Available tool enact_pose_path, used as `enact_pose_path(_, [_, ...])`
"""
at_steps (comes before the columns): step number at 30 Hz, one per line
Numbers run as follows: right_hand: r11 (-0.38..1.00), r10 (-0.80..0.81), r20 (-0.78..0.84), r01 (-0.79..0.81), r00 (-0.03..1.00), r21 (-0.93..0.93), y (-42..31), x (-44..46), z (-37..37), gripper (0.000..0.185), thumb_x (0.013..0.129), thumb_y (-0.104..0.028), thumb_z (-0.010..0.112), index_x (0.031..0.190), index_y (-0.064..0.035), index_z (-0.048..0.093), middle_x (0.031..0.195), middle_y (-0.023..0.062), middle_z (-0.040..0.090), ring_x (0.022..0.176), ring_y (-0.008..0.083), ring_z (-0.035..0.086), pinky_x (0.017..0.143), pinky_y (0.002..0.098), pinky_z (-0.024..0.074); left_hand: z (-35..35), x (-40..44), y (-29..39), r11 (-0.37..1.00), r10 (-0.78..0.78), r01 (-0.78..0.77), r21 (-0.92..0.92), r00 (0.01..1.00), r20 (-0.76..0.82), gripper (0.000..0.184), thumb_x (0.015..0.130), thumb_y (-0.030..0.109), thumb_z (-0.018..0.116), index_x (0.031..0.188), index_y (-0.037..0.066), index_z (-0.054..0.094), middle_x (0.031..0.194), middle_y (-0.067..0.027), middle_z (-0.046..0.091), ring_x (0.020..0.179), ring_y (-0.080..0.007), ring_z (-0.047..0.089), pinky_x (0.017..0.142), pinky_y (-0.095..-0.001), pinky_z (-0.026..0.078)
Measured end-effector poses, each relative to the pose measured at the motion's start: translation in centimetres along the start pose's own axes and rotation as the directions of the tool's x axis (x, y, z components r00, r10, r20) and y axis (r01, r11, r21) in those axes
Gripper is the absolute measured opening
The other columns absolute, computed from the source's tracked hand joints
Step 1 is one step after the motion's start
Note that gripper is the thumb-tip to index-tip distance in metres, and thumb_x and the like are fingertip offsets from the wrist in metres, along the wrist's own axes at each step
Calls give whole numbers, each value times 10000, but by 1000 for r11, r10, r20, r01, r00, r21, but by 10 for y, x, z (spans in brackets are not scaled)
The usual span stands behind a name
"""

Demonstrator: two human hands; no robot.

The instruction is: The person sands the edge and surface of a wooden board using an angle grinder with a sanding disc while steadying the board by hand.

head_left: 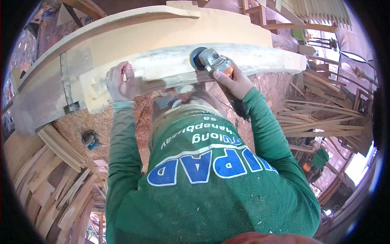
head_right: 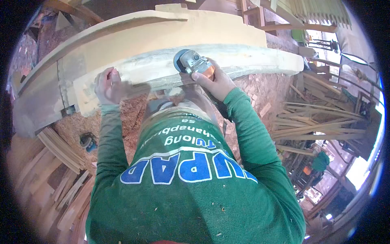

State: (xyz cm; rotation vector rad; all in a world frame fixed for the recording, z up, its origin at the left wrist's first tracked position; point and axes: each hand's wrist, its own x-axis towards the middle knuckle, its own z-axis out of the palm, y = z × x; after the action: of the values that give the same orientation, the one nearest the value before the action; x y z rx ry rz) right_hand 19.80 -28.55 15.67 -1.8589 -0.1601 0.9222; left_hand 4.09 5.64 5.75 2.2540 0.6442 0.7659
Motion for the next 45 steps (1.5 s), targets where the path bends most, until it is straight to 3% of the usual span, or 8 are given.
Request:
enact_pose_path(4, [998,-13,75,18,997,-66,-7,7,30,992,939,-457,813,1606,71,304,1353,244,675,1216,262,687,1061,380,542,9,10,8,996,65,-66,55,998,5,155,957,186,722,1043,63,761,921,-102,724,864,-277,675,842,-421,541])
enact_pose_path(7, [879,93,168,-2,981,-477,-52,5,69,956,942,-600,737,1627,-60,346,1173,273,749,1166,391,726,1039,448,554,16,16,22,998,55,-56,15,996,71,170,963,196,715,1047,53,752,906,-114,710,860,-292,672,846,-432,538])
enact_pose_path(9, [860,38,184,62,982,-507,-59,1,75,986,933,-561,787,1649,-76,313,1161,281,739,1085,313,750,971,402,571,23,19,35,996,85,-86,9,991,100,180,967,200,711,1052,46,750,898,-119,701,859,-301,671,840,-439,533])
enact_pose_path(15, [928,179,-75,-194,981,-317,-37,-10,18,913,951,-487,796,1628,-55,363,1236,219,731,1150,278,720,987,397,562,42,16,43,989,143,-135,-52,971,191,167,967,184,718,1048,42,750,923,-116,722,870,-293,683,841,-436,536])
enact_pose_path(22, [977,124,-207,-83,970,196,10,-26,-45,960,917,-421,842,1624,6,352,1354,255,687,1237,236,674,1052,349,541,48,26,50,987,162,-156,-45,975,154,165,963,179,719,1047,41,752,927,-121,726,872,-288,692,848,-435,544])
enact_pose_path(30, [907,98,8,-86,995,-413,-48,-13,31,1032,888,-615,781,1635,-46,352,1348,306,676,1303,430,647,1108,438,512,73,39,74,991,112,-95,-91,972,205,199,949,201,718,1058,38,752,933,-140,717,901,-311,682,860,-439,547])
enact_pose_path(39, [995,86,-340,-100,936,-24,42,-22,-101,1057,852,-646,806,1579,21,428,1320,236,708,1232,319,688,1056,411,540,129,1,127,872,429,-490,-1,761,487,285,927,378,768,1113,164,747,1011,-69,697,1008,-299,658,916,-469,478])
enact_pose_path(45, [971,209,-447,-240,870,-14,74,-36,-212,991,866,-649,796,1543,12,501,1320,200,703,1191,260,688,1037,379,532,153,-3,159,924,283,-377,65,789,545,331,878,455,817,1074,192,774,1054,-57,689,1049,-292,651,940,-468,471])
